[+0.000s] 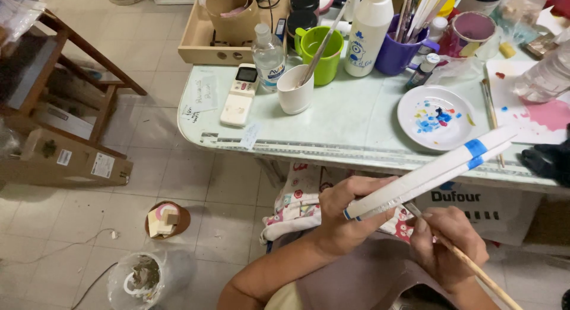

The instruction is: Painting a decorative floral design on a small circular plate using a paintbrush and acrylic paints.

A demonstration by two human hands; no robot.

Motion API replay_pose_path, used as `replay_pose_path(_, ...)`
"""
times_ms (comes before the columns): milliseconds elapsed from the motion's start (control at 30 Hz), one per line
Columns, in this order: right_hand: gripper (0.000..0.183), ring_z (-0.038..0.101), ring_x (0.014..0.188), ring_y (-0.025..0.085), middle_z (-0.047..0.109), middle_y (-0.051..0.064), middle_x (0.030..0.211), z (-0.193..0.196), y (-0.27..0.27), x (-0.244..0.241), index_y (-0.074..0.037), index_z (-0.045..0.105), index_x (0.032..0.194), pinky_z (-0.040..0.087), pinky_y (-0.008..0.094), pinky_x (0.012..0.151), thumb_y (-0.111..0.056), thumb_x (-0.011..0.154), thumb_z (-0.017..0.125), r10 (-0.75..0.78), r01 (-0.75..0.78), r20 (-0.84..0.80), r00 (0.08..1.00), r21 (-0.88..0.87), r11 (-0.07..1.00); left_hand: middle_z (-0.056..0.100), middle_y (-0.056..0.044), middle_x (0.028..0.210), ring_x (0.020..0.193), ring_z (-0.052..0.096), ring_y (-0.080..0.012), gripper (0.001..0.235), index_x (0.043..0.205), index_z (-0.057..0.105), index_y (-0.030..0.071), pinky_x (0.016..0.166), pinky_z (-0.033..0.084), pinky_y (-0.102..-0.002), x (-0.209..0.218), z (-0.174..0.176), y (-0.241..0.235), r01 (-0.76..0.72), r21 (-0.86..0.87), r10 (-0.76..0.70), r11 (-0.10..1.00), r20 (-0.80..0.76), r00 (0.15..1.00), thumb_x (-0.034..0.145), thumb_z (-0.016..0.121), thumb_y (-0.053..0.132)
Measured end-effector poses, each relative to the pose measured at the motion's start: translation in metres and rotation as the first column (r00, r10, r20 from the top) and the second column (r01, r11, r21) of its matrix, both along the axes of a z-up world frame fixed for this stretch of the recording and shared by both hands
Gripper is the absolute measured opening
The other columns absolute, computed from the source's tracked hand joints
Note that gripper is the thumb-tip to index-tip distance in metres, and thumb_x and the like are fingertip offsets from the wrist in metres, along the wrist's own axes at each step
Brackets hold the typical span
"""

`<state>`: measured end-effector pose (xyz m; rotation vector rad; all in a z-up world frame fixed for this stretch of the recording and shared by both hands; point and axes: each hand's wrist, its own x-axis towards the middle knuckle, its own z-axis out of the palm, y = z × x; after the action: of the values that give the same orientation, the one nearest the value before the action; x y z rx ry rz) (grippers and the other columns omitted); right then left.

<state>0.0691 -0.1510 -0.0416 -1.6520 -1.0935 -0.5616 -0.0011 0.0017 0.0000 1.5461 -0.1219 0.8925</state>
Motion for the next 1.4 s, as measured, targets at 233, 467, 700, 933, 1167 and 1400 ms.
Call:
replay_pose_path(233, 0.015, 0.054, 0.062, 0.022, 0.058, 0.018, 0.077, -0.009, -0.003, 0.004, 0.000, 0.043, 0.095, 0.046, 0.030, 0.063, 0.000, 0.083, 0.053, -0.001, -0.001, -0.049, 0.999, -0.041, 0.999, 0.063, -0.010, 0.108, 0.092, 0.065, -0.0181, 0.028, 0.109, 0.056, 0.005, 0.082, 0.052, -0.026, 0.000, -0.005, 0.000, -0.005, 0.061, 0.008, 0.998, -0.036, 0.999, 0.084, 0.065, 0.012)
replay_pose_path(467, 0.013, 0.047, 0.054, 0.022, 0.055, 0.017, 0.069, 0.003, 0.001, 0.001, 0.005, 0.043, 0.091, 0.043, 0.031, 0.057, 0.002, 0.083, 0.052, -0.010, 0.012, 0.035, 0.999, -0.041, 0.999, 0.063, -0.012, 0.107, 0.092, 0.064, -0.0186, 0.027, 0.106, 0.057, 0.003, 0.079, 0.052, -0.025, 0.001, -0.002, 0.000, 0.024, -0.021, -0.024, 0.999, -0.023, 0.999, 0.081, 0.067, 0.008)
replay_pose_path(700, 0.013, 0.051, 0.058, 0.022, 0.056, 0.020, 0.073, 0.002, -0.001, 0.000, 0.003, 0.042, 0.092, 0.044, 0.031, 0.060, -0.003, 0.083, 0.051, 0.019, -0.019, -0.052, 0.998, -0.010, 1.000, 0.063, -0.008, 0.093, 0.078, 0.060, -0.0165, 0.024, 0.101, 0.057, 0.005, 0.071, 0.049, -0.025, 0.001, -0.004, 0.000, -0.039, 0.014, 0.040, 0.999, -0.056, 0.998, 0.080, 0.068, 0.009)
replay_pose_path(933, 0.011, 0.051, 0.060, 0.024, 0.055, 0.021, 0.074, -0.007, -0.006, -0.011, 0.002, 0.045, 0.093, 0.041, 0.036, 0.068, -0.008, 0.091, 0.049, -0.151, 0.165, -0.125, 0.981, 0.106, 0.981, 0.066, -0.009, 0.094, 0.090, 0.065, -0.0194, 0.030, 0.095, 0.062, 0.002, 0.087, 0.054, -0.031, 0.012, 0.005, 0.001, -0.202, -0.217, 0.146, 0.955, -0.247, 0.958, 0.072, 0.071, 0.019)
replay_pose_path(1167, 0.024, 0.041, 0.046, 0.022, 0.045, 0.018, 0.059, 0.015, 0.010, -0.007, 0.012, 0.047, 0.071, 0.032, 0.032, 0.048, -0.007, 0.085, 0.043, -0.046, 0.074, -0.278, 0.960, 0.088, 0.993, 0.065, -0.010, 0.093, 0.088, 0.064, -0.0193, 0.031, 0.094, 0.060, 0.002, 0.086, 0.054, -0.030, 0.010, 0.003, 0.001, -0.218, -0.171, 0.181, 0.961, -0.212, 0.960, 0.072, 0.071, 0.020)
replay_pose_path(1400, 0.014, 0.040, 0.046, 0.016, 0.039, 0.012, 0.059, 0.022, 0.019, -0.008, -0.006, 0.036, 0.086, 0.038, 0.024, 0.039, -0.016, 0.089, 0.046, 0.140, 0.026, -0.491, 0.860, 0.317, 0.948, 0.065, -0.012, 0.094, 0.090, 0.065, -0.0235, 0.029, 0.095, 0.059, 0.002, 0.080, 0.059, -0.031, 0.013, 0.000, 0.002, -0.155, -0.145, 0.125, 0.977, -0.197, 0.972, 0.073, 0.071, 0.017)
